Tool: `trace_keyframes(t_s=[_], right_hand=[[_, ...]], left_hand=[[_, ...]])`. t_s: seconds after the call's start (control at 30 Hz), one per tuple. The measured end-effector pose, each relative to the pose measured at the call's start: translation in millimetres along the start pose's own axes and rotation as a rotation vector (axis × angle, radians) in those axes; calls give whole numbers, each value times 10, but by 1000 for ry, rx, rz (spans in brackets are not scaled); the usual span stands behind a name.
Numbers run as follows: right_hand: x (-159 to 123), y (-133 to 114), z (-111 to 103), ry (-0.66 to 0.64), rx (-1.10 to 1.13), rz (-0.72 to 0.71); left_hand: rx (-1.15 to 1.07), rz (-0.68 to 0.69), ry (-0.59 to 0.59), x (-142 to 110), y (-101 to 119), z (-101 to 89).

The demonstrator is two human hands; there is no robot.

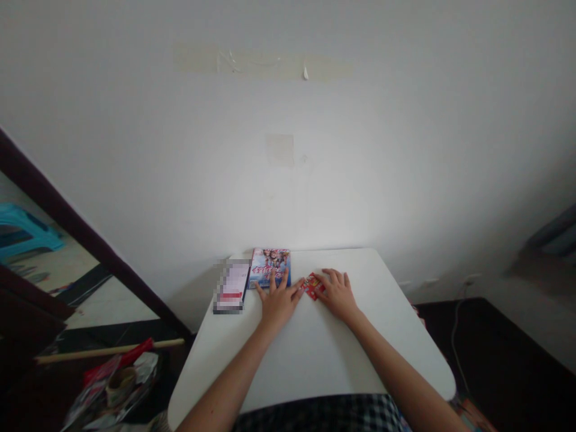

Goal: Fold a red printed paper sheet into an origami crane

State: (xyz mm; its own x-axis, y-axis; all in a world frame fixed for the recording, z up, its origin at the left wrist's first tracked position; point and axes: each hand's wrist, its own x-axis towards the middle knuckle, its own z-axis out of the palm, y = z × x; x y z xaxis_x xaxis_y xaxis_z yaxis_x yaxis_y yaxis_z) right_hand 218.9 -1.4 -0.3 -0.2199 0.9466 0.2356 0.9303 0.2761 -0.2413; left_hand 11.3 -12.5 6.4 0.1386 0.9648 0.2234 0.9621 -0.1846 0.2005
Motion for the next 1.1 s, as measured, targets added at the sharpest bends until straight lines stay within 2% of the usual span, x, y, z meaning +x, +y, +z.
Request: trace_keyframes(t_s=[0.37,0.6,0.87,1.1], right_hand=[[5,-13,-8,2,-9,-4],[4,-7,6,10,-19,-12],[5,6,14,6,-30,-11],[15,-16,-16,-4,-30,-3]], left_hand=[[52,52,40,-193,-89,-93],[33,172,32,11,-5,-163],[12,260,28,224,-15,-119],[3,134,3,244,-9,-63]])
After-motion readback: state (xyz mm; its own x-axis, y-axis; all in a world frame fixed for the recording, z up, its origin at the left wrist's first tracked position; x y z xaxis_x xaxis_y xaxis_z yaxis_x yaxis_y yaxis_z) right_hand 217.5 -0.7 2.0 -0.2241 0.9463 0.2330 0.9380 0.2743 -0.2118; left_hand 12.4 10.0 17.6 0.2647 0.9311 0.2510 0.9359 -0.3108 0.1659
